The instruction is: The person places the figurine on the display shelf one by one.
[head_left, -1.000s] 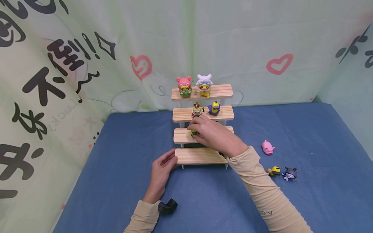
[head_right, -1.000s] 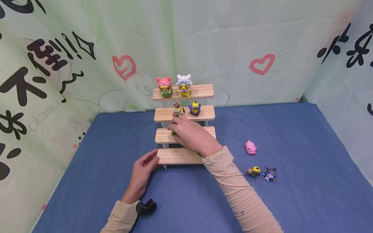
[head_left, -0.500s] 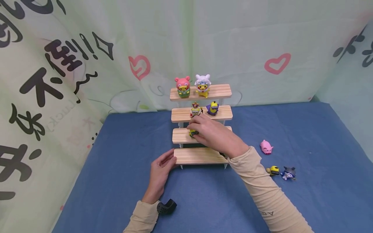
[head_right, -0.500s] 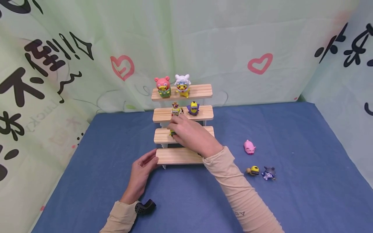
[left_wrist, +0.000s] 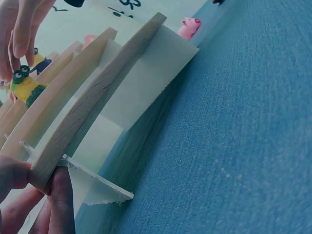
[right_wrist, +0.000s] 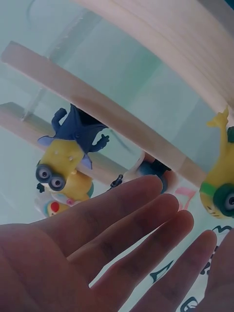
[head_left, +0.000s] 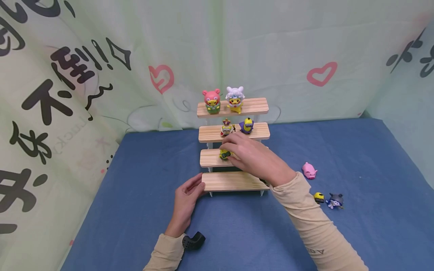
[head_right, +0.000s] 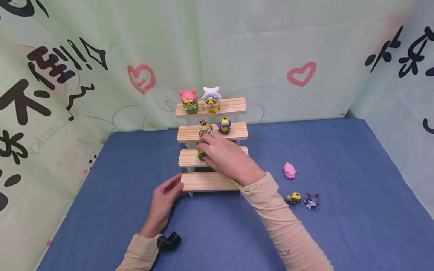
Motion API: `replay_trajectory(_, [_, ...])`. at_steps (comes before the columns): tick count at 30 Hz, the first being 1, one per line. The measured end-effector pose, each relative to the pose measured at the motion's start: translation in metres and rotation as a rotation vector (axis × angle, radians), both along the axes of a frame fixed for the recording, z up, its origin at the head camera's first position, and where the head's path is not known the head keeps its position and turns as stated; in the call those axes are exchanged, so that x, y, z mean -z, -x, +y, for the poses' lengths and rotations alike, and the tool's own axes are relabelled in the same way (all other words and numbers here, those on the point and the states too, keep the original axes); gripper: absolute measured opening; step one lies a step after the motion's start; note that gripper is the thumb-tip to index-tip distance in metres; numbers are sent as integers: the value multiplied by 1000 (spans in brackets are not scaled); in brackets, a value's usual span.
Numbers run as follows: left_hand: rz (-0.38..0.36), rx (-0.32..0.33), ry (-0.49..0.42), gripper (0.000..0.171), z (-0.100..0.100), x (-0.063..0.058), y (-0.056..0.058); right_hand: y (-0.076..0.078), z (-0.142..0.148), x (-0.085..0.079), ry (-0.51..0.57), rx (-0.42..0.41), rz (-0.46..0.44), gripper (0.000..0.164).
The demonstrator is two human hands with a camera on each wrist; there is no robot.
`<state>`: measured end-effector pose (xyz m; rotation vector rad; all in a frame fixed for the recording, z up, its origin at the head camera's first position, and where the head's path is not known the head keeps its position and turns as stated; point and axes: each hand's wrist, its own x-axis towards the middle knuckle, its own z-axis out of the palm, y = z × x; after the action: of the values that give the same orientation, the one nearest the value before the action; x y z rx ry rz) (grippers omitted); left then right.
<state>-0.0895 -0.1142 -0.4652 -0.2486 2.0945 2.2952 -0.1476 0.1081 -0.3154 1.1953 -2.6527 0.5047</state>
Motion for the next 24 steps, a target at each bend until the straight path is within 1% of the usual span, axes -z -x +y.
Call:
replay_trajectory(5, [0, 1, -1, 42, 0, 0, 0, -2, 3, -1, 5, -9, 16, 27])
replay_trajectory(13, [4, 3, -1, 42, 0, 0, -1, -5, 13, -1, -16, 0, 45, 28])
replay_trajectory(21, [1, 3, 4, 42, 0, -1, -1, -9, 23, 0, -43, 54, 8, 29])
replay_trajectory(24, [1, 3, 6, 43, 0, -1, -1, -9, 27, 1, -55, 64, 11, 30])
